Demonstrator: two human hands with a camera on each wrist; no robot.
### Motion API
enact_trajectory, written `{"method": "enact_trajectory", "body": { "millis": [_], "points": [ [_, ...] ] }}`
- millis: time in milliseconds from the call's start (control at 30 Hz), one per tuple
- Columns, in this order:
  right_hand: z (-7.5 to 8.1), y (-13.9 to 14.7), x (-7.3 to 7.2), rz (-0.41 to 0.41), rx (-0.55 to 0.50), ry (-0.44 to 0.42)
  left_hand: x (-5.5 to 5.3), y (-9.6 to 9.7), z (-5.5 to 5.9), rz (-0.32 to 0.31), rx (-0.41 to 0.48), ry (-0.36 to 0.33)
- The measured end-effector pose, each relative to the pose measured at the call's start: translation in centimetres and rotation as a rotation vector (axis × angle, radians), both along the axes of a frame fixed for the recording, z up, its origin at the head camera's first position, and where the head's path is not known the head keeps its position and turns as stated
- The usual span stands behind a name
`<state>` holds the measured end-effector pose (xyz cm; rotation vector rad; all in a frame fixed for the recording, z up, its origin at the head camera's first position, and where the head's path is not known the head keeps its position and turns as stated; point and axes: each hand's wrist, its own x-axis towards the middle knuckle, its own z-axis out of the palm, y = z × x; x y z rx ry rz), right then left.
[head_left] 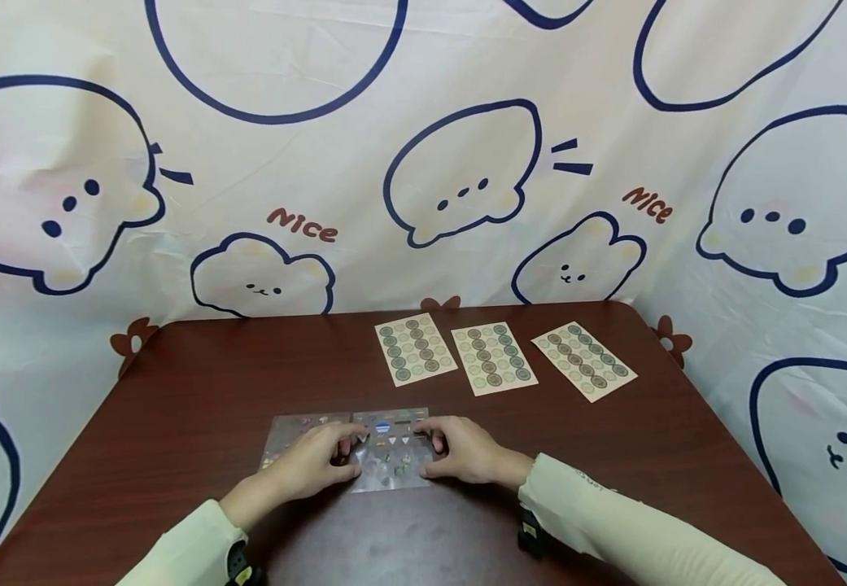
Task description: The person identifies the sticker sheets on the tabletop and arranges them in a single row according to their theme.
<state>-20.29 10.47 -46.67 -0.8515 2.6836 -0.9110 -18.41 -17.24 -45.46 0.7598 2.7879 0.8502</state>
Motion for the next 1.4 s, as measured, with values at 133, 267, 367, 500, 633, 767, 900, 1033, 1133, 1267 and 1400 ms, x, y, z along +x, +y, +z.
{"method": "enact_trajectory", "body": {
  "millis": [133,267,367,500,633,767,900,1033,1133,1267,1400],
  "points": [
    [-0.19,0.08,0.02,-0.003,0.001,0.000,0.07,0.01,0.00,-0.007,0.003,0.001],
    [-0.24,0.09,0.07,-0.008,-0.001,0.004,0.09,-0.02,0.04,-0.016,0.009,0.001],
    [-0.25,0.06,0.03,-0.007,0.000,0.009,0.06,-0.03,0.08,-0.015,0.009,0.003],
    [-0.20,0.04,0.08,-0.004,-0.002,0.011,0.12,-0.01,0.15,-0.010,0.009,0.005],
    [-0.11,0.06,0.20,-0.005,-0.004,0.012,0.22,-0.02,0.23,-0.017,0.018,0.018],
    [-0.10,0.06,0.26,-0.010,-0.003,0.012,0.24,-0.02,0.24,-0.016,0.015,0.016],
    [-0.11,0.06,0.25,-0.009,-0.007,0.009,0.28,-0.06,0.26,-0.022,0.022,0.012],
    [-0.11,0.13,0.27,-0.006,-0.013,0.001,0.35,-0.10,0.30,-0.035,0.034,0.013],
    [-0.12,0.19,0.23,0.001,-0.021,0.000,0.30,-0.13,0.34,-0.036,0.029,0.016],
    [-0.15,0.28,0.06,0.016,-0.047,-0.009,0.13,-0.20,0.47,-0.032,0.014,0.015],
    [-0.21,0.46,-0.16,0.033,-0.101,-0.056,-0.03,-0.31,0.76,-0.029,0.014,0.009]
  ]
}}
